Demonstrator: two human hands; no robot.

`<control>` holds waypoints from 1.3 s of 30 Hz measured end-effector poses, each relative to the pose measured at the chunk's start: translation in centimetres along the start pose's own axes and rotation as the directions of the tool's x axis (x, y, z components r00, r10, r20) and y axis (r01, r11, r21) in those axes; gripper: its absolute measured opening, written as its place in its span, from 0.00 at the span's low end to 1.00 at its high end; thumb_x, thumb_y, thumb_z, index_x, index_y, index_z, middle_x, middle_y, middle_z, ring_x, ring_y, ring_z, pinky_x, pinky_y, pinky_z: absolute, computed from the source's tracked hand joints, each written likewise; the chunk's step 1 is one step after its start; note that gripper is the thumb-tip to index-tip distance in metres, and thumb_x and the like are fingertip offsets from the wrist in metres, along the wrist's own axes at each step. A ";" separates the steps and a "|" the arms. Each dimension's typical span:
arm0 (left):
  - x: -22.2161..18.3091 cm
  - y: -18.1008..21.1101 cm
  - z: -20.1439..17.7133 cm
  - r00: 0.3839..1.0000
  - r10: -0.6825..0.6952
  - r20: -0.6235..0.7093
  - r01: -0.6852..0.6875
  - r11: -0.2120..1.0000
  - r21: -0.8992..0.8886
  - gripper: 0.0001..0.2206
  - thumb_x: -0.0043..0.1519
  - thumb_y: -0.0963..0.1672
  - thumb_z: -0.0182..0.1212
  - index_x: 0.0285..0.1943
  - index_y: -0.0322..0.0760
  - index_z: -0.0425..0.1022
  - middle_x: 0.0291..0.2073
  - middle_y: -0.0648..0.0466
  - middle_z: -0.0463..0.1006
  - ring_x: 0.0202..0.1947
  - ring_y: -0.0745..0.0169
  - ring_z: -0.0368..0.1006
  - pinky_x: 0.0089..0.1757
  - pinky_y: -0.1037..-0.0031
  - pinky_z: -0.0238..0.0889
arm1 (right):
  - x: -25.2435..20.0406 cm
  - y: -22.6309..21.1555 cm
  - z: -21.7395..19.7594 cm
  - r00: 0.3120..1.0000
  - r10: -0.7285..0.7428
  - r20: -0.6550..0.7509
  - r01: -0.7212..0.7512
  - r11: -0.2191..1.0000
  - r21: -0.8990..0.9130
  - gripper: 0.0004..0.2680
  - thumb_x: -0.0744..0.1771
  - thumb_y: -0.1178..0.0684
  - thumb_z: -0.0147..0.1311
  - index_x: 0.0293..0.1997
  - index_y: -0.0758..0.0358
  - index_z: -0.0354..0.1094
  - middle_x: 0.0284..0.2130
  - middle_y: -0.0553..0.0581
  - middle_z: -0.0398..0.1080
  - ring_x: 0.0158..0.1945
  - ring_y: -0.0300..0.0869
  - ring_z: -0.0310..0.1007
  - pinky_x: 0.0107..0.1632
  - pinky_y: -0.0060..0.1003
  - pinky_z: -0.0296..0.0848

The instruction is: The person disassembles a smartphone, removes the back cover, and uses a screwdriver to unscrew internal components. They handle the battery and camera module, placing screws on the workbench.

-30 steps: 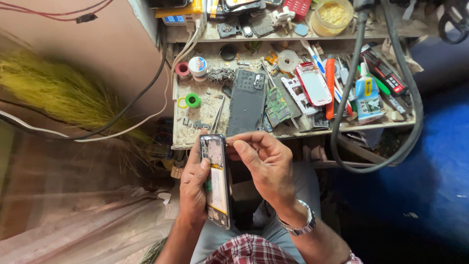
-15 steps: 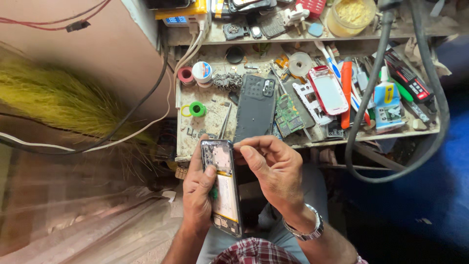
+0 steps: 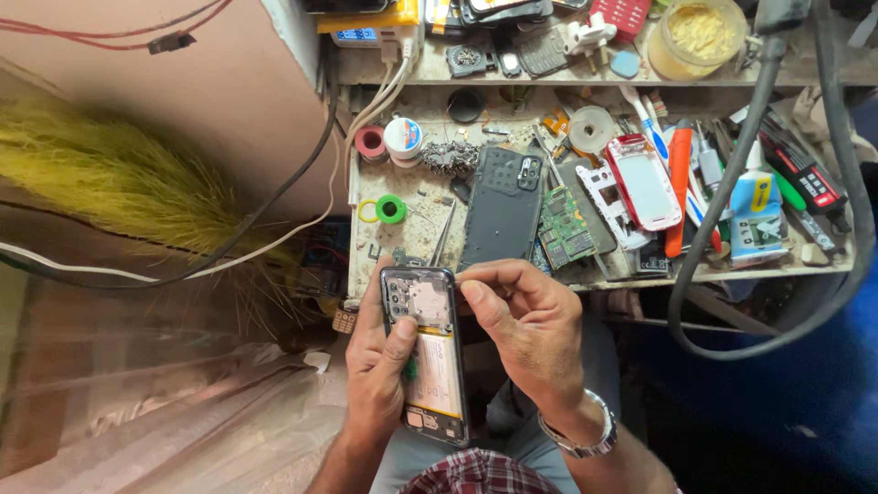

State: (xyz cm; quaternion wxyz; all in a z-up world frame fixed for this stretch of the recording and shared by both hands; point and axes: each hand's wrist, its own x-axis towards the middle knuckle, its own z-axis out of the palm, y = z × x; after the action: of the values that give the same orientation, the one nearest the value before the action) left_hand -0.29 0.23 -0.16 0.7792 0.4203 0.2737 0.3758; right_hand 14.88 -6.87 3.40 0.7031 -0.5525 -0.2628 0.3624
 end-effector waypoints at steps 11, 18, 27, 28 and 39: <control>-0.4 2.1 0.5 1.000 0.015 0.023 -0.016 0.998 0.068 0.33 0.68 0.41 0.55 0.82 0.28 0.45 0.65 0.45 0.70 0.63 0.62 0.67 0.62 0.72 0.58 | 0.1 -1.4 -0.1 0.996 0.072 0.059 -0.072 0.997 -0.005 0.06 0.68 0.62 0.58 0.47 0.75 0.74 0.38 0.58 0.79 0.39 0.35 0.79 0.46 0.30 0.80; 0.7 2.6 1.5 0.992 0.105 -0.072 -0.098 0.991 0.090 0.30 0.68 0.40 0.54 0.80 0.27 0.49 0.67 0.46 0.70 0.63 0.63 0.67 0.62 0.72 0.58 | 0.8 -4.5 -3.2 0.961 -0.213 -0.174 0.179 0.965 -0.194 0.05 0.71 0.61 0.54 0.48 0.73 0.71 0.39 0.58 0.78 0.42 0.37 0.79 0.50 0.31 0.80; 2.9 3.1 3.0 0.994 0.087 0.068 -0.102 0.958 0.267 0.32 0.69 0.41 0.54 0.82 0.33 0.47 0.65 0.48 0.70 0.60 0.65 0.67 0.58 0.75 0.60 | 3.1 -4.3 -5.4 0.988 0.143 0.067 -0.131 0.980 -0.153 0.09 0.68 0.58 0.55 0.49 0.72 0.75 0.34 0.54 0.77 0.36 0.36 0.78 0.40 0.30 0.80; 3.1 3.2 3.3 0.991 0.099 0.089 -0.119 0.959 0.259 0.32 0.69 0.41 0.55 0.82 0.33 0.46 0.65 0.47 0.70 0.60 0.65 0.67 0.59 0.76 0.59 | 3.5 -4.2 -5.4 0.978 0.179 0.104 -0.163 0.976 -0.140 0.09 0.68 0.57 0.56 0.48 0.71 0.75 0.33 0.54 0.78 0.35 0.36 0.78 0.39 0.29 0.79; 3.6 4.7 4.2 0.950 0.242 0.197 -0.307 0.838 0.452 0.31 0.70 0.42 0.56 0.81 0.28 0.47 0.71 0.43 0.65 0.69 0.61 0.62 0.65 0.73 0.52 | 5.6 -4.0 -4.7 0.950 0.261 0.170 -0.232 0.957 -0.174 0.06 0.66 0.55 0.62 0.40 0.69 0.77 0.27 0.51 0.76 0.27 0.32 0.72 0.27 0.25 0.68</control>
State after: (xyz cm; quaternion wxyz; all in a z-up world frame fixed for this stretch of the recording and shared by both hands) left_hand 3.15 2.98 5.52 0.6057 0.6578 0.2425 0.3762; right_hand 22.71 -5.68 5.92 0.5795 -0.5958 -0.2846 0.4777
